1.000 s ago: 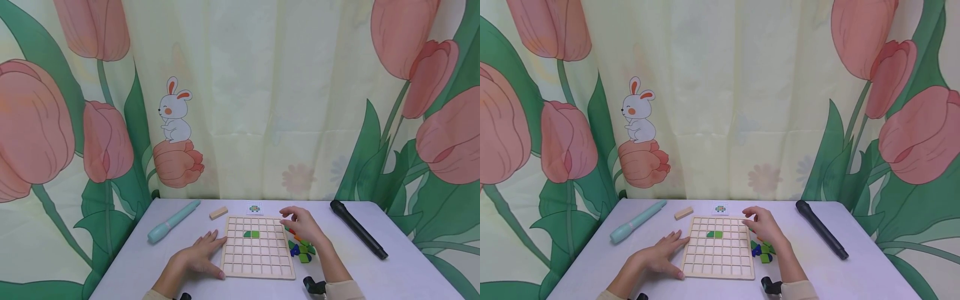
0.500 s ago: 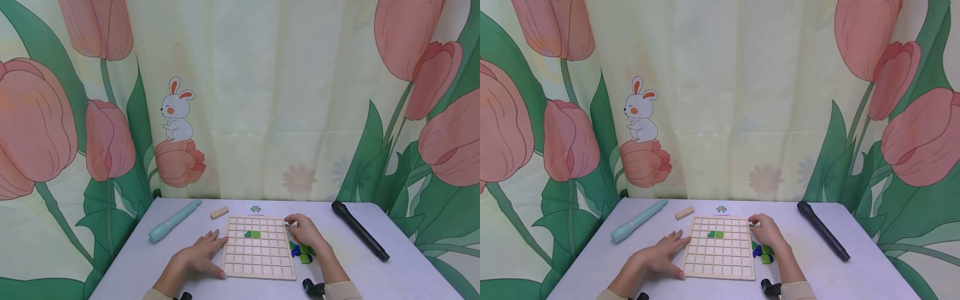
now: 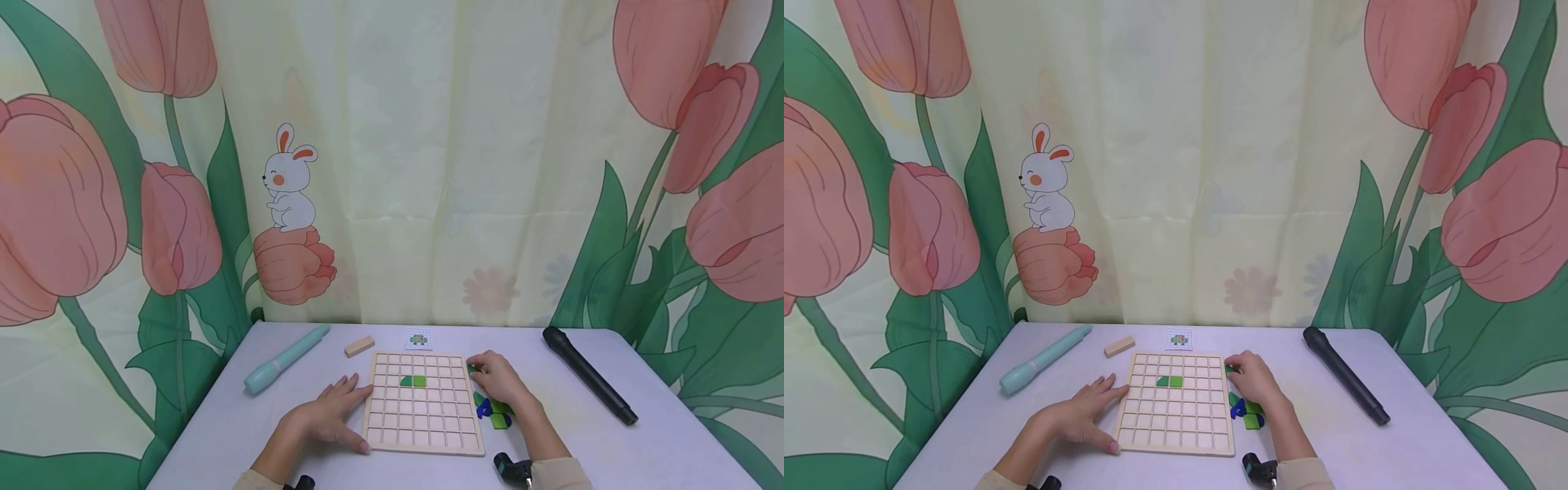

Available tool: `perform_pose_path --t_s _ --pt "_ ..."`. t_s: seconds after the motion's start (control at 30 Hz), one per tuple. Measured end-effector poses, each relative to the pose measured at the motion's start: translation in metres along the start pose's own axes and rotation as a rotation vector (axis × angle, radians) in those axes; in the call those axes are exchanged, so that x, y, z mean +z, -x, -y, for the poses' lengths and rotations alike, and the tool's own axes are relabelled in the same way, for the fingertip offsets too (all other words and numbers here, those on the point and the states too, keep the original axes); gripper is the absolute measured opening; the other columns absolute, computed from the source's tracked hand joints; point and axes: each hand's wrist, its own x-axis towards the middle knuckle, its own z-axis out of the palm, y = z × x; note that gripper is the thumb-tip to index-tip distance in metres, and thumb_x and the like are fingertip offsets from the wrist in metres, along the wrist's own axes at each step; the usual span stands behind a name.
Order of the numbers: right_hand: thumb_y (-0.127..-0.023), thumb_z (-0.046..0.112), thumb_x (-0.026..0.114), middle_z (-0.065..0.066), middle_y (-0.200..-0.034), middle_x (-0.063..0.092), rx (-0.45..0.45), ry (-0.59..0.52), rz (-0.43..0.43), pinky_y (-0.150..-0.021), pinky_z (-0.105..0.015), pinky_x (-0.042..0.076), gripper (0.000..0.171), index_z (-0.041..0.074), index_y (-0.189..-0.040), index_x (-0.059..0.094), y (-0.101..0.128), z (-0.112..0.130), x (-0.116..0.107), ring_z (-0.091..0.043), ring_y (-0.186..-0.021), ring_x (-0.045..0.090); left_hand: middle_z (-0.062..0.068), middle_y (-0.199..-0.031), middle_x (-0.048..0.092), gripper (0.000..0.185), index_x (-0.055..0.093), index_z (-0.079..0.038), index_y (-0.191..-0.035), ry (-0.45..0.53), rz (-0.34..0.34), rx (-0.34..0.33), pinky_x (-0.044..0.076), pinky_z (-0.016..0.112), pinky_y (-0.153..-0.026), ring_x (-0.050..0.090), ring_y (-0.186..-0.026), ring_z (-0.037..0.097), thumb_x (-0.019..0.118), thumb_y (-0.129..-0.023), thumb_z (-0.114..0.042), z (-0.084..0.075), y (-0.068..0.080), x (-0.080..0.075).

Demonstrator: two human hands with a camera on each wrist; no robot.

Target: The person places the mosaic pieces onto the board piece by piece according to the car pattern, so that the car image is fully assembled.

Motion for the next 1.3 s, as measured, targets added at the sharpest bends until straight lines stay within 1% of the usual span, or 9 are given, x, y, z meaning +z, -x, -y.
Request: perform_pose_path --t_s 0.2,0.33,0.43,0.57,0.73,0.87,1.0,1.1,1.3 --pt "-0.096 0.007 0.071 -0.005 -0.103 0.065 0.02 0.01 -0.001 -0.075 -0.033 0.047 0.032 0.002 -0.128 0.072 0.0 0.0 0.001 -0.019 -0.089 0.054 0.021 -0.172 0.02 0.111 0.038 -0.025 -0.162 -0.004 0.0 0.006 0.014 0.065 -0.128 0.012 -0.161 0.043 0.088 -0.071 -0.064 0.0 0.0 0.0" --pt "-0.096 0.007 0.072 -0.006 -0.104 0.065 0.039 0.0 -0.005 -0.074 -0.032 0.047 0.03 0.004 -0.126 0.071 0.001 0.0 0.001 -0.019 -0.088 0.054 0.021 -0.172 0.02 0.111 0.038 -0.025 -0.162 -0.002 0.001 0.006 0.014 0.065 -0.128 0.012 -0.161 0.043 0.088 -0.071 -0.064 0.0 0.0 0.0" --pt "-0.094 0.007 0.074 -0.005 -0.103 0.066 0.055 -0.025 -0.021 -0.07 -0.031 0.047 0.027 0.007 -0.121 0.07 0.002 0.001 -0.001 -0.019 -0.085 0.055 0.021 -0.172 0.02 0.111 0.038 -0.025 -0.162 -0.002 -0.001 0.006 0.014 0.065 -0.128 0.012 -0.161 0.043 0.088 -0.071 -0.064 0.0 0.0 0.001" --pt "-0.09 0.009 0.078 -0.003 -0.098 0.067 0.069 -0.054 -0.05 -0.065 -0.03 0.046 0.023 0.01 -0.112 0.07 0.005 0.003 -0.004 -0.018 -0.079 0.056 0.021 -0.172 0.02 0.111 0.038 -0.025 -0.162 -0.002 -0.006 0.009 0.014 0.065 -0.127 0.012 -0.161 0.043 0.088 -0.07 -0.064 0.0 0.0 0.001" --pt "-0.091 0.009 0.079 -0.001 -0.091 0.067 0.052 -0.075 -0.059 -0.066 -0.029 0.046 0.016 0.01 -0.105 0.072 0.006 0.004 -0.008 -0.018 -0.079 0.056 0.021 -0.172 0.02 0.112 0.038 -0.025 -0.162 -0.007 -0.007 0.012 0.014 0.065 -0.128 0.012 -0.161 0.043 0.088 -0.07 -0.064 0.001 0.0 0.001" --pt "-0.092 0.008 0.078 -0.001 -0.091 0.068 0.046 -0.137 -0.065 -0.072 -0.028 0.05 0.013 0.01 -0.104 0.073 0.005 0.006 -0.012 -0.019 -0.083 0.058 0.022 -0.172 0.02 0.112 0.038 -0.024 -0.162 -0.006 -0.005 0.013 0.014 0.065 -0.127 0.013 -0.161 0.043 0.088 -0.07 -0.064 0.0 0.0 0.001" --pt "-0.093 0.008 0.076 -0.003 -0.093 0.07 0.036 -0.24 -0.071 -0.074 -0.028 0.057 0.017 0.009 -0.11 0.074 0.003 0.007 -0.015 -0.02 -0.084 0.061 0.023 -0.172 0.021 0.113 0.038 -0.023 -0.162 -0.012 -0.008 0.021 0.015 0.066 -0.127 0.013 -0.161 0.044 0.088 -0.07 -0.064 0.0 -0.001 0.0" --pt "-0.095 0.01 0.076 -0.002 -0.094 0.073 0.024 -0.299 -0.069 -0.074 -0.028 0.06 0.02 0.009 -0.115 0.075 0.003 0.01 -0.016 -0.021 -0.085 0.064 0.023 -0.172 0.021 0.113 0.038 -0.023 -0.162 -0.016 -0.008 0.024 0.015 0.066 -0.127 0.014 -0.16 0.044 0.088 -0.07 -0.064 0.001 -0.001 0.0" --pt "-0.095 0.009 0.075 -0.005 -0.097 0.076 -0.014 -0.386 -0.052 -0.077 -0.034 0.064 0.023 0.003 -0.117 0.074 0.006 0.019 -0.018 -0.025 -0.086 0.071 0.023 -0.172 0.021 0.112 0.038 -0.023 -0.162 -0.007 -0.005 0.029 0.015 0.066 -0.127 0.014 -0.16 0.045 0.088 -0.071 -0.064 0.001 0.0 0.0"
